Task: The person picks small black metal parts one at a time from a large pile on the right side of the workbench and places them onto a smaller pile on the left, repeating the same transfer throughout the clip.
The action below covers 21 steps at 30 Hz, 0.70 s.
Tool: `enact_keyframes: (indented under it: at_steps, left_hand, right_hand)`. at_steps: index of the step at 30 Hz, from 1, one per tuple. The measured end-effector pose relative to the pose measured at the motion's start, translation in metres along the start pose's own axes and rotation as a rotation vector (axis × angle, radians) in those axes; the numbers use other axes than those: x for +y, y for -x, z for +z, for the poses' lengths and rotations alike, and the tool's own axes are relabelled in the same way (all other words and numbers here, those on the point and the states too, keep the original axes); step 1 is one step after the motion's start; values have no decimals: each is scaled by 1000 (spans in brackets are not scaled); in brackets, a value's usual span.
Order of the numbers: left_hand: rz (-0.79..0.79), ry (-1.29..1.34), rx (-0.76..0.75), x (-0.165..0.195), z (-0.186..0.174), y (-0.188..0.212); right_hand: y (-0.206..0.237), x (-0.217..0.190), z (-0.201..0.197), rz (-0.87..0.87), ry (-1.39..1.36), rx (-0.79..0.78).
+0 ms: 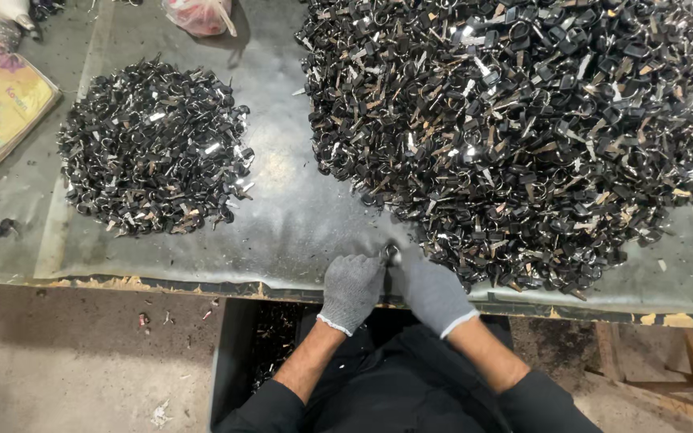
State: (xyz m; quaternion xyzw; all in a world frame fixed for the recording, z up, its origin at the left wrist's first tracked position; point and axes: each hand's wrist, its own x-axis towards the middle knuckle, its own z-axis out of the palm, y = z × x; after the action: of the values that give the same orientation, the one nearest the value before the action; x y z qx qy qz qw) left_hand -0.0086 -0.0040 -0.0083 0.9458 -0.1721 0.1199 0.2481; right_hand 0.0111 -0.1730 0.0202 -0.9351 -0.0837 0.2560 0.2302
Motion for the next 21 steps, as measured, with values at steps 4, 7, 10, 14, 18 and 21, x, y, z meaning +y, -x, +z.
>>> enact_keyframes:
  at_steps: [4, 7, 10, 14, 18, 21]
  left_hand:
    - [28, 43, 85, -2, -2, -2]
    - [-40, 118, 208, -11, -10, -3]
    - [-423, -191, 300, -23, -26, -15]
    - [-288, 79, 280, -25, -37, -55]
    - [-175, 112, -146, -22, -34, -86]
    - [-74, -25, -287, -15, -23, -69]
  right_hand:
    - [-2, 4, -8, -59, 73, 123]
    - [0, 7, -10, -120, 3, 61]
    - [3, 7, -3, -81, -21, 84]
    - [2, -1, 6, -176, 102, 208]
    - [1, -10, -6, -77, 70, 79]
    - [11, -14, -16, -74, -105, 156]
